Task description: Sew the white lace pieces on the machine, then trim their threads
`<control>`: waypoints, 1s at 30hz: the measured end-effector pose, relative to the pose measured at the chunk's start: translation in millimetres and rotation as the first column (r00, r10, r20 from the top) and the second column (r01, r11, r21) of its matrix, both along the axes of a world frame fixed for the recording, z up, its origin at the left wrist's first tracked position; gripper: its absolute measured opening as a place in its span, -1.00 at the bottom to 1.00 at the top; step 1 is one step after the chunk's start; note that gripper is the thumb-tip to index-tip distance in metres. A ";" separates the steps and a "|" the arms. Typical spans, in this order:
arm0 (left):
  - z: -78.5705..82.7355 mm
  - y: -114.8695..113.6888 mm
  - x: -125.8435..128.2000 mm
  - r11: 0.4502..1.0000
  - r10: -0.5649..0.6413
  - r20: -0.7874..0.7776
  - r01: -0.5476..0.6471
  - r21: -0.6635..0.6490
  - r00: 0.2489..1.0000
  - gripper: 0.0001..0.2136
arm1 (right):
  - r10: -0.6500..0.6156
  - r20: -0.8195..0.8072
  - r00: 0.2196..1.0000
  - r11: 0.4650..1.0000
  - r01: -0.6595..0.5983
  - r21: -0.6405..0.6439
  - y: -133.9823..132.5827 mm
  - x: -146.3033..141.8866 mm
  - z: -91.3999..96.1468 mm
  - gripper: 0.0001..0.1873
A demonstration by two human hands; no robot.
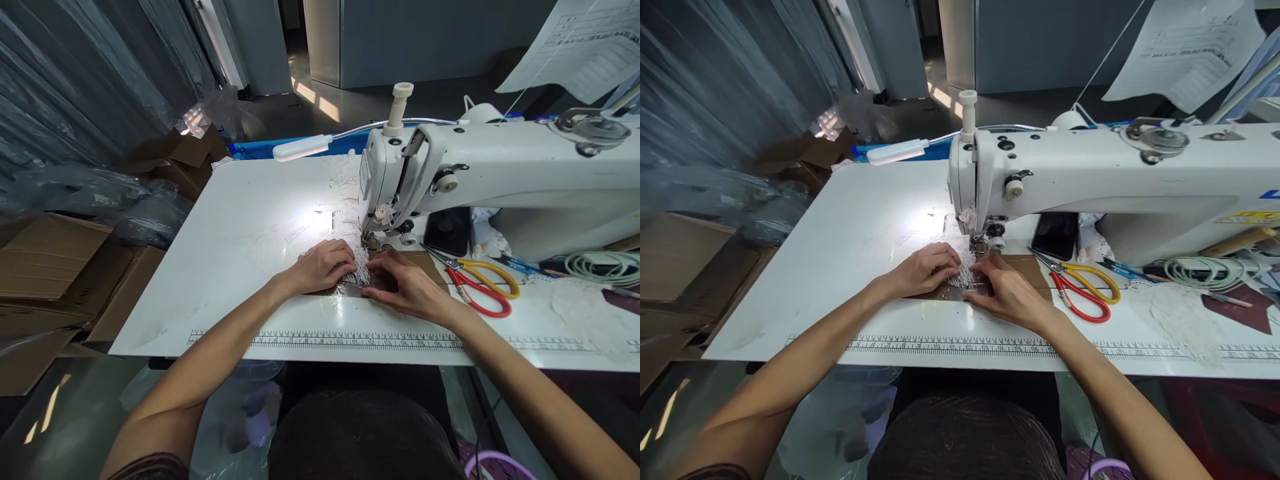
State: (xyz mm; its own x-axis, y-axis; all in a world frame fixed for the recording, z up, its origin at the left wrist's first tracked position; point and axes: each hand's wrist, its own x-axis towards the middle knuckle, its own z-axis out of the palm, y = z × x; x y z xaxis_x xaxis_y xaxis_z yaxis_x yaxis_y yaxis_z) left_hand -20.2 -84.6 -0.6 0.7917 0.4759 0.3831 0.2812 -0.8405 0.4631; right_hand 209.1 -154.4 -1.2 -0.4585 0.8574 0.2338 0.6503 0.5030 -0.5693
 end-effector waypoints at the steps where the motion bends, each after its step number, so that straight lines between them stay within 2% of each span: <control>1: -0.4 -1.0 1.1 1.000 0.009 0.034 -0.009 0.019 0.999 -0.82 | -0.006 0.019 1.000 1.000 0.006 0.003 3.4 -3.0 -0.8 -0.70; 3: -2.3 -3.0 3.8 0.997 -0.002 0.090 -0.005 0.073 0.996 -0.83 | -0.025 0.036 0.999 1.000 0.025 0.013 9.1 -7.5 -1.9 -0.81; 5: -4.9 -4.9 6.4 0.992 -0.016 0.122 0.000 0.130 0.992 -0.81 | -0.033 -0.001 0.999 0.999 0.033 0.019 12.7 -8.9 -2.4 -0.83; 7: -6.9 -6.2 8.4 0.991 0.001 0.153 -0.021 0.131 0.988 -0.87 | -0.048 -0.059 0.997 0.998 0.050 0.023 13.6 -7.4 -2.7 -0.84; 10: -6.5 -6.2 8.7 0.997 0.076 0.211 -0.081 0.016 0.974 -0.88 | -0.072 -0.034 0.997 0.995 0.074 0.067 9.1 -3.4 -3.8 -0.78; 14: -2.3 -3.4 6.5 0.978 0.186 0.248 -0.153 -0.144 0.951 -0.89 | -0.009 0.138 0.990 0.992 -0.009 0.129 -3.2 -2.7 -6.8 -0.64; 17: -1.4 -2.1 6.4 0.973 0.199 0.281 -0.155 -0.171 0.939 -0.89 | -0.020 0.205 0.978 0.988 -0.012 0.152 -11.0 -5.6 -9.3 -0.62; 21: -5.9 -3.4 9.0 0.992 0.126 0.295 -0.112 -0.062 0.947 -0.93 | -0.043 0.221 0.974 0.988 0.009 0.155 -18.0 -10.5 -12.6 -0.59; 25: -12.8 -5.2 10.7 0.994 0.025 0.193 -0.044 0.097 0.981 -0.90 | -0.049 0.220 0.974 0.992 0.021 0.127 -18.8 -9.2 -9.1 -0.59; 28: -14.4 -6.4 10.3 0.979 0.002 0.056 -0.014 0.203 0.998 -0.86 | 0.046 0.126 0.991 0.998 -0.050 0.030 -6.1 2.4 1.8 -0.62; 30: -13.4 -7.2 9.5 0.965 0.001 -0.013 0.003 0.262 1.000 -0.85 | 0.097 0.029 0.995 0.992 -0.094 -0.083 8.8 12.4 8.6 -0.65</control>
State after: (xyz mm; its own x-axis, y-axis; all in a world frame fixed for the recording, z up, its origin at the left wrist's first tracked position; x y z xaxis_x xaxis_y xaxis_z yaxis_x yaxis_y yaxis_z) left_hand -10.6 -91.9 -14.0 0.7978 0.3595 0.4840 0.2847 -0.9323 0.2232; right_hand 221.6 -145.7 7.4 -0.5452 0.8250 0.1489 0.6206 0.5166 -0.5899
